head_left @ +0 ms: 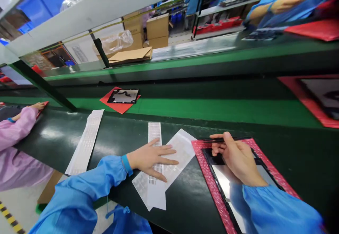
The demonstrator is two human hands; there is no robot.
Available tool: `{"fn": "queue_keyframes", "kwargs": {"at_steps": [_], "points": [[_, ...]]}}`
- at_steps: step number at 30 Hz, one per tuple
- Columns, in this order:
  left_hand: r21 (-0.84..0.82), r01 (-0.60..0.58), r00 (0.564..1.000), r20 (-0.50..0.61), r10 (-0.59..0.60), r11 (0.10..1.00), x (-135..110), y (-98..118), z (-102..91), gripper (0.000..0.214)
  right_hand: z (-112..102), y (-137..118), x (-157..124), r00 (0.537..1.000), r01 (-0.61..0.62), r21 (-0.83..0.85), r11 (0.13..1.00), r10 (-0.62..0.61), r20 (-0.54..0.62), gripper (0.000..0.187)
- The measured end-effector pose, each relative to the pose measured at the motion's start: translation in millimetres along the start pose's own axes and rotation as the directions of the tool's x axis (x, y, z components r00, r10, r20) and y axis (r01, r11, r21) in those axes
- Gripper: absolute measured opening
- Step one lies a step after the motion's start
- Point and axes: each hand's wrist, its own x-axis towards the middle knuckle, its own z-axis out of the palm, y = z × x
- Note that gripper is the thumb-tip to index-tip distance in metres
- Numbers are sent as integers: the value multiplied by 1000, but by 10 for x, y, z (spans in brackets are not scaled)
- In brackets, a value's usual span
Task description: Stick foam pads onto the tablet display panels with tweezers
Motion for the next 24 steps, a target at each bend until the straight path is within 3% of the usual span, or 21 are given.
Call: {"fn": "queue_keyframes", "kwargs": {"at_steps": [1, 3, 6, 9, 11, 14, 18, 21, 24], "points": [[39, 21, 999, -37, -20, 999, 98, 62, 80, 64, 4, -8, -9, 1000, 11, 26, 1000, -11, -7, 59], [82, 194, 975, -128, -182, 978, 187, 234, 208, 68, 22, -31, -29, 999, 42, 42, 998, -42, -10, 59], [117, 443, 887, -199, -416, 889, 150, 525, 305, 79, 60, -59, -34, 997, 75, 0, 997, -75, -11, 59], [103, 511, 851, -200, -486, 853, 102, 641, 269, 87, 77, -75, -21, 996, 82, -36, 996, -83, -40, 57], [31, 483, 854, -236, -463, 875, 133, 535, 193, 75, 73, -92, -24, 996, 75, -53, 996, -78, -52, 55], [-92, 420, 841, -335, -426, 903, 258, 150, 82, 47, 92, -136, -48, 998, 47, -80, 996, -50, -32, 54], [-171, 367, 848, -343, -405, 914, 408, -350, 83, 36, 297, -150, -79, 993, -57, -156, 986, 72, 93, 54], [-236, 364, 837, -341, -428, 901, 451, -496, 158, 33, 545, -84, -32, 950, -117, -228, 967, 176, 258, 53], [-312, 364, 824, -332, -460, 877, 462, -519, 207, 33, 710, 17, 89, 947, 22, -303, 953, 77, 312, 45]]}}
